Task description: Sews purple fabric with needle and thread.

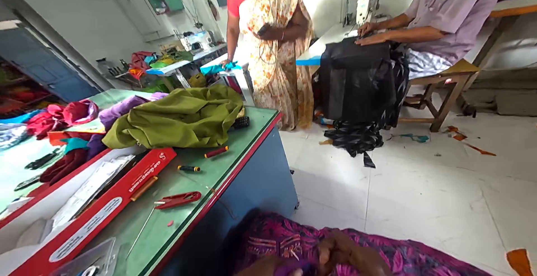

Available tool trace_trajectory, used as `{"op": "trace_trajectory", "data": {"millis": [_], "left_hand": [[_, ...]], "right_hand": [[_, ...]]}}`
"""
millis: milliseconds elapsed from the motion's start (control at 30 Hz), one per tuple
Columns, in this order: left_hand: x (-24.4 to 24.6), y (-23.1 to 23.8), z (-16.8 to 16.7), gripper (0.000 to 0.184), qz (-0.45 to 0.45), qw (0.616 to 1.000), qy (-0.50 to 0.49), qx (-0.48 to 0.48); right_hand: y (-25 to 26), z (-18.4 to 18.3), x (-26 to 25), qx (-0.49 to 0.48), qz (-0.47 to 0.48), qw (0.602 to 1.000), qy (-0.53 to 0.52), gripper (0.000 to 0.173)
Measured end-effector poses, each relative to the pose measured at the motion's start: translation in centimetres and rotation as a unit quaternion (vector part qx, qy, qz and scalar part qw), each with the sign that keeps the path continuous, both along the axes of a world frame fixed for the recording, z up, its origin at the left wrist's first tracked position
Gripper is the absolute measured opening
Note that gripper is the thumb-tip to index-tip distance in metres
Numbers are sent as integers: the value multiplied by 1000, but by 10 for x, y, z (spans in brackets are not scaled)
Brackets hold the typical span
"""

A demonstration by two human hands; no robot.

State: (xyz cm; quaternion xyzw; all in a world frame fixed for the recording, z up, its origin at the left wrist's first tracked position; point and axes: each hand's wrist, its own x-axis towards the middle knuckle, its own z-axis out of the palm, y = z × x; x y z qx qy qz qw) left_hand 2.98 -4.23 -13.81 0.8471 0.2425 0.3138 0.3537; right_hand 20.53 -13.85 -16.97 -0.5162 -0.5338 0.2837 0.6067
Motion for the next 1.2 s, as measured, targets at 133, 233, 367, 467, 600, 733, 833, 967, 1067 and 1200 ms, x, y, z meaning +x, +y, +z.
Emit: {"op": "trace_trajectory", "data": {"millis": [133, 233, 367, 467, 600, 733, 833, 967, 1067, 1200], "left_hand": [[-2, 4, -1, 19, 42, 999, -5, -18], [-2, 6, -3, 19, 37, 999, 8, -29], [-2, 9, -3, 18, -16, 999, 6, -37], [-3, 14, -4, 22, -66, 998, 4, -22], [-6, 20, -11, 21, -111, 994, -4, -18], [-5, 17, -15, 21, -134, 991, -9, -26], [-4, 13, -17, 21, -136, 990, -8, -29], [-4, 12, -18, 18, -145, 989, -19, -27], [-4, 14, -18, 17, -151, 988, -38, -19], [-4, 13, -19, 15, -161, 986, -45, -13]], "right_hand": [[8, -18, 18, 77, -38, 996, 12, 29], [19, -35, 26, 37, -83, 996, 10, 31], [30, -42, 18, -52, 49, 989, 132, 22], [34, -45, 11, -94, 184, 947, 245, 13], [37, -57, 12, -70, 300, 896, 318, 14], [40, -67, 7, 3, 353, 886, 302, 30], [40, -64, -1, 31, 351, 893, 280, 36], [39, -63, -6, 14, 350, 878, 326, 35], [41, -67, -7, 3, 339, 869, 361, 34], [41, -66, -7, -8, 335, 892, 302, 38]]}}
